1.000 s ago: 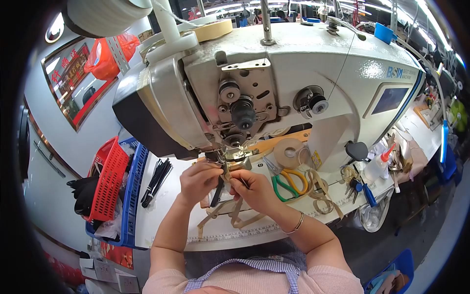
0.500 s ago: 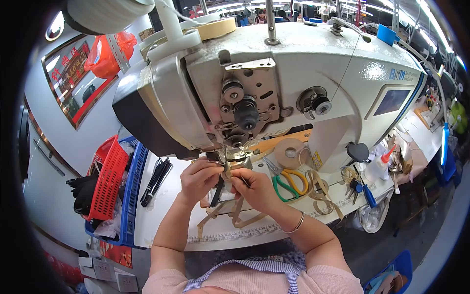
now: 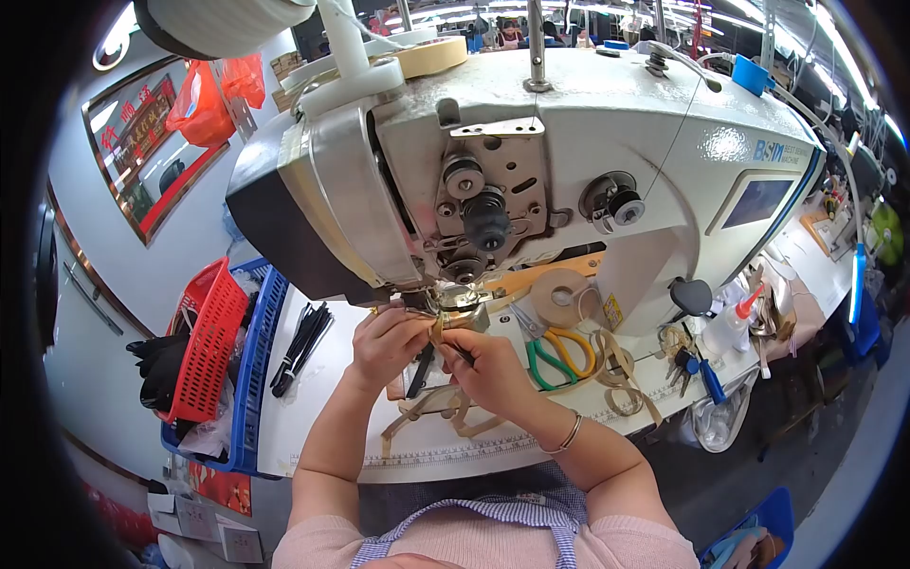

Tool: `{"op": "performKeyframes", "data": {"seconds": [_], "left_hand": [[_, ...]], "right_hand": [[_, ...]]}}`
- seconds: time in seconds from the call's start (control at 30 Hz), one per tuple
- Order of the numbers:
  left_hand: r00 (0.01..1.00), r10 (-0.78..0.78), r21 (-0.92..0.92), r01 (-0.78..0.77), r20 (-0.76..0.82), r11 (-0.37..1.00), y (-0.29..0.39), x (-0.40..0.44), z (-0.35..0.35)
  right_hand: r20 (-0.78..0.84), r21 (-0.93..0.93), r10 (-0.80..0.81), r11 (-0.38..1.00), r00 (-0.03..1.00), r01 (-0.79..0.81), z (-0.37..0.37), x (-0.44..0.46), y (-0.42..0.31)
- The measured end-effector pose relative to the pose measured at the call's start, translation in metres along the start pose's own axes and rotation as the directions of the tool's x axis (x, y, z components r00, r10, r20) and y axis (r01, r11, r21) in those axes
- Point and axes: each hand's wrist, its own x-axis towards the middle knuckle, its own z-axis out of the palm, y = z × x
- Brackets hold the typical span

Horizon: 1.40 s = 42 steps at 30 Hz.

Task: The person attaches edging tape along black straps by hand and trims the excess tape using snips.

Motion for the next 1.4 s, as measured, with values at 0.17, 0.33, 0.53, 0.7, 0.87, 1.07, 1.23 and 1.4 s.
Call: {"op": "performKeyframes", "data": {"seconds": [0.17,0.33,0.53,0.7,0.87,1.07,1.23,1.4], "left_hand": [[0.999,0.041,0.041,-0.041,0.000,0.998,0.001,0.001,0.001],[0.972,-0.213,-0.027,0.211,-0.098,0.977,0.000,-0.009,0.013],[0.999,-0.030,0.103,0.034,-0.041,0.994,-0.002,-0.002,0.003],[0.996,0.085,0.074,-0.082,-0.034,0.994,0.000,0.001,0.001],[1.000,0.013,0.015,-0.013,-0.007,1.000,-0.001,-0.001,0.004],[0.903,-0.430,-0.109,0.426,-0.013,0.898,0.006,-0.009,0.009],[1.000,-0.016,-0.006,0.016,0.014,1.000,-0.002,-0.002,-0.009],[0.995,0.003,0.054,-0.009,0.102,0.998,0.003,0.003,-0.016]], "right_hand": [[0.002,-0.079,-0.041,0.996,0.999,0.041,-0.001,0.001,-0.001],[-0.010,-0.136,-0.106,0.985,0.994,0.104,0.000,0.002,0.004],[-0.017,-0.092,-0.064,0.994,0.998,0.062,0.000,0.001,0.001],[0.003,-0.108,-0.038,0.993,0.999,0.038,-0.001,0.002,0.001],[-0.010,-0.131,-0.073,0.989,0.997,0.071,-0.001,0.004,-0.004],[-0.025,-0.120,-0.054,0.991,0.998,0.051,0.001,0.003,-0.003],[-0.025,-0.131,-0.084,0.988,0.996,0.080,0.000,0.004,-0.004],[0.013,-0.179,-0.098,0.979,0.995,0.099,-0.002,0.004,-0.006]]}}
